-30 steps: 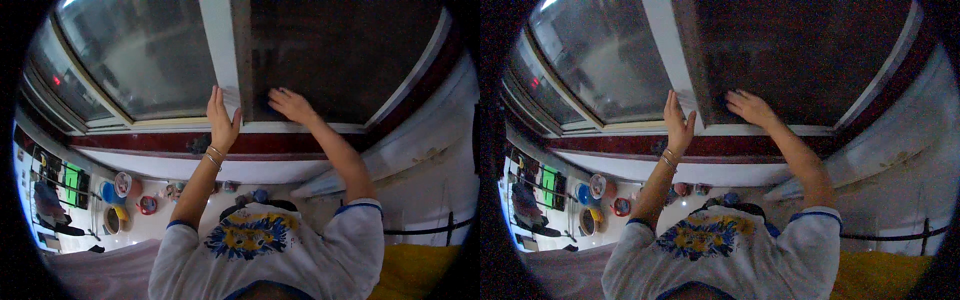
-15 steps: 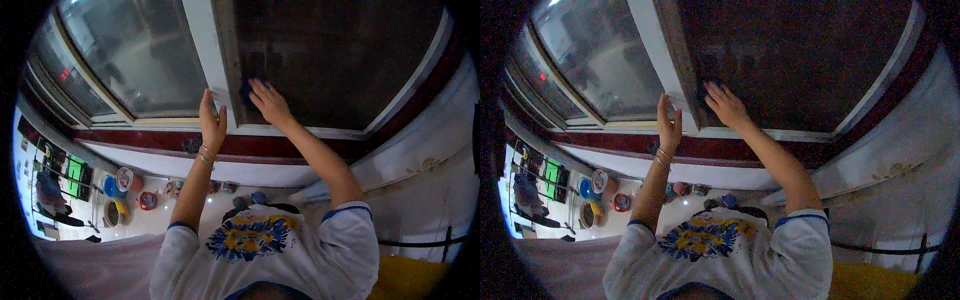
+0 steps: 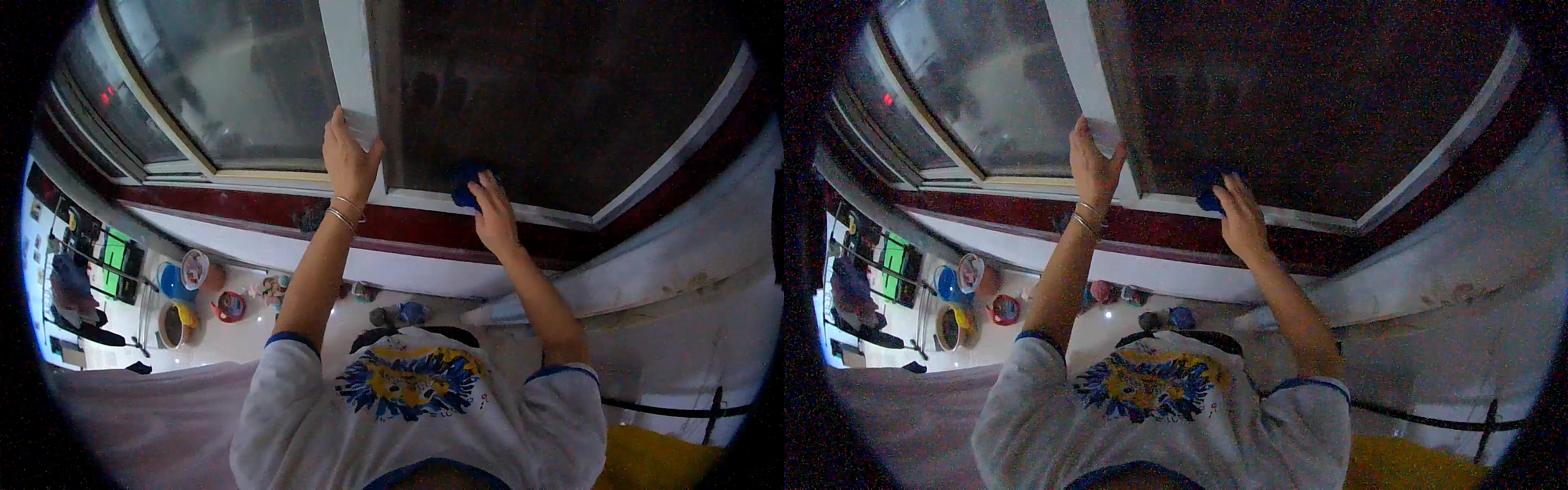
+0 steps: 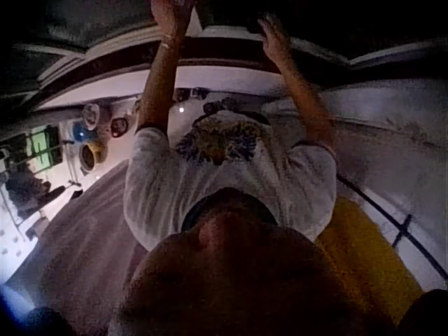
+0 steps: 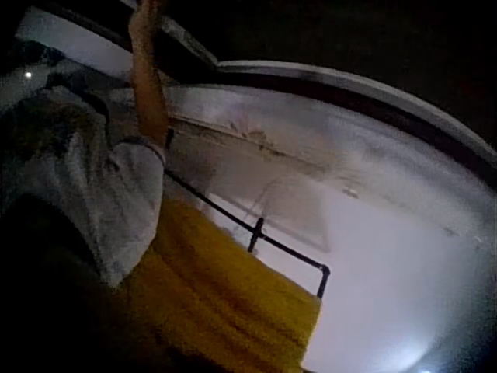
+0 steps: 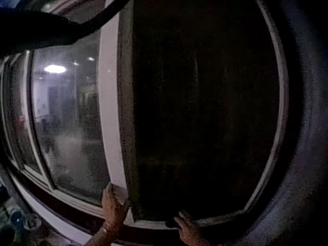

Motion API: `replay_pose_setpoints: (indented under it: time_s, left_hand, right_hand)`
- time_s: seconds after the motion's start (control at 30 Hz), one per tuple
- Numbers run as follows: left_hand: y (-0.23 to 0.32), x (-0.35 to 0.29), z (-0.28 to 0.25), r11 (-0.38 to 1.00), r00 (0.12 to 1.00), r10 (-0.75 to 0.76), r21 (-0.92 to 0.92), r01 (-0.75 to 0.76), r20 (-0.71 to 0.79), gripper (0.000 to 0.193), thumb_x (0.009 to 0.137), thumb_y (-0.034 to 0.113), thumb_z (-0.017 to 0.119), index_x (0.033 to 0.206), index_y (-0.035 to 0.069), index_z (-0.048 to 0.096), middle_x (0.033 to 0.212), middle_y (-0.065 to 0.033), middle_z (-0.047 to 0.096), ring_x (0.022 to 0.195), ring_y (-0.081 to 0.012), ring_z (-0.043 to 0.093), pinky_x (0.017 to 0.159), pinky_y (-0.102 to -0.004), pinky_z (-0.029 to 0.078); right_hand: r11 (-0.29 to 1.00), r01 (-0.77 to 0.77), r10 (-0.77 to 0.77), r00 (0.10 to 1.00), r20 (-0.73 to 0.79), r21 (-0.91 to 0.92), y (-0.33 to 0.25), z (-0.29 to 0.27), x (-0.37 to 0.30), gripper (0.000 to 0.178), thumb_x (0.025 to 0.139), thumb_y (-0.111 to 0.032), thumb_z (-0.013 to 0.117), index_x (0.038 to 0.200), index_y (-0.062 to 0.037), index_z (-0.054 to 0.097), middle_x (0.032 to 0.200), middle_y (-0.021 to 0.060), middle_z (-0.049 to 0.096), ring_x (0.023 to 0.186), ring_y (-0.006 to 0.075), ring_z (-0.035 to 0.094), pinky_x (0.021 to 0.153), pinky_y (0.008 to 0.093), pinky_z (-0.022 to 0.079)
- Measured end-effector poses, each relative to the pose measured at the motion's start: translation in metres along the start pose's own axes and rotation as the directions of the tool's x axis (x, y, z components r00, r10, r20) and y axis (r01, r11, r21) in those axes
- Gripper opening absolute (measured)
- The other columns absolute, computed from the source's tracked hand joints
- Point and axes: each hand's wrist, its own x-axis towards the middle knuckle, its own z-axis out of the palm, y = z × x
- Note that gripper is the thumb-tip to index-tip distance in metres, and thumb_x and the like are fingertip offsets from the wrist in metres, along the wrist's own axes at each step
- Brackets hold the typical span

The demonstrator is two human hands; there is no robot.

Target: The person cleans a window screen and the surrounding frame using a blue cloth. They wipe the mesh surface and the metal bars, then dip the cloth into a bucket of water to rinse it before continuing to wipe the window frame and screen.

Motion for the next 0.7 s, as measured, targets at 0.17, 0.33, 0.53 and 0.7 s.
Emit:
replay_pose_setpoints:
  time_s: [0.17, 0.33, 0.53, 0.7]
  left_hand:
    - [-0.018, 0.000, 0.004, 0.995, 0.998, -0.052, 0.090, 0.054, -0.021, 0.078, 0.061, 0.015, 0.073, 0.124, -0.003, 0.032, 0.105, -0.0208, 0.048, 0.095, -0.0379, 0.048, 0.082, -0.0417, 0.040]
    - [-0.089, 0.010, -0.019, 0.989, 0.991, -0.114, 0.081, 0.120, -0.073, 0.079, 0.060, 0.013, 0.075, 0.125, -0.003, 0.032, 0.109, -0.0205, 0.047, 0.100, -0.0376, 0.047, 0.087, -0.0415, 0.038]
    - [-0.134, 0.018, -0.051, 0.989, 0.992, -0.098, 0.106, 0.106, -0.078, 0.077, 0.064, 0.009, 0.072, 0.127, -0.003, 0.030, 0.113, -0.0218, 0.045, 0.104, -0.0381, 0.045, 0.089, -0.0408, 0.038]
    - [-0.167, 0.025, -0.067, 0.989, 0.996, -0.055, 0.136, 0.064, -0.068, 0.074, 0.066, 0.010, 0.071, 0.127, -0.004, 0.030, 0.109, -0.0208, 0.046, 0.102, -0.0383, 0.045, 0.088, -0.0408, 0.038]
  right_hand:
    - [0.994, -0.104, 0.105, 0.994, -0.039, 0.022, 0.001, -0.010, -0.025, 0.053, 0.071, 0.007, 0.057, 0.121, -0.0069, 0.046, 0.135, 0.0161, 0.036, 0.127, 0.0335, 0.031, 0.103, 0.0417, 0.030]
    - [0.983, -0.158, 0.171, 0.975, -0.143, 0.096, 0.009, -0.010, -0.046, 0.050, 0.073, 0.007, 0.055, 0.121, -0.0064, 0.046, 0.135, 0.0178, 0.035, 0.127, 0.0348, 0.030, 0.104, 0.0421, 0.029]
    - [0.953, -0.233, 0.271, 0.941, -0.203, 0.191, 0.000, -0.002, -0.036, 0.046, 0.077, 0.005, 0.054, 0.121, -0.0043, 0.046, 0.135, 0.0189, 0.036, 0.126, 0.0336, 0.034, 0.103, 0.0397, 0.029]
    - [0.932, -0.230, 0.294, 0.931, -0.214, 0.281, -0.020, 0.006, -0.019, 0.043, 0.079, 0.004, 0.052, 0.121, -0.0027, 0.046, 0.135, 0.0204, 0.037, 0.125, 0.0335, 0.036, 0.102, 0.0392, 0.030]
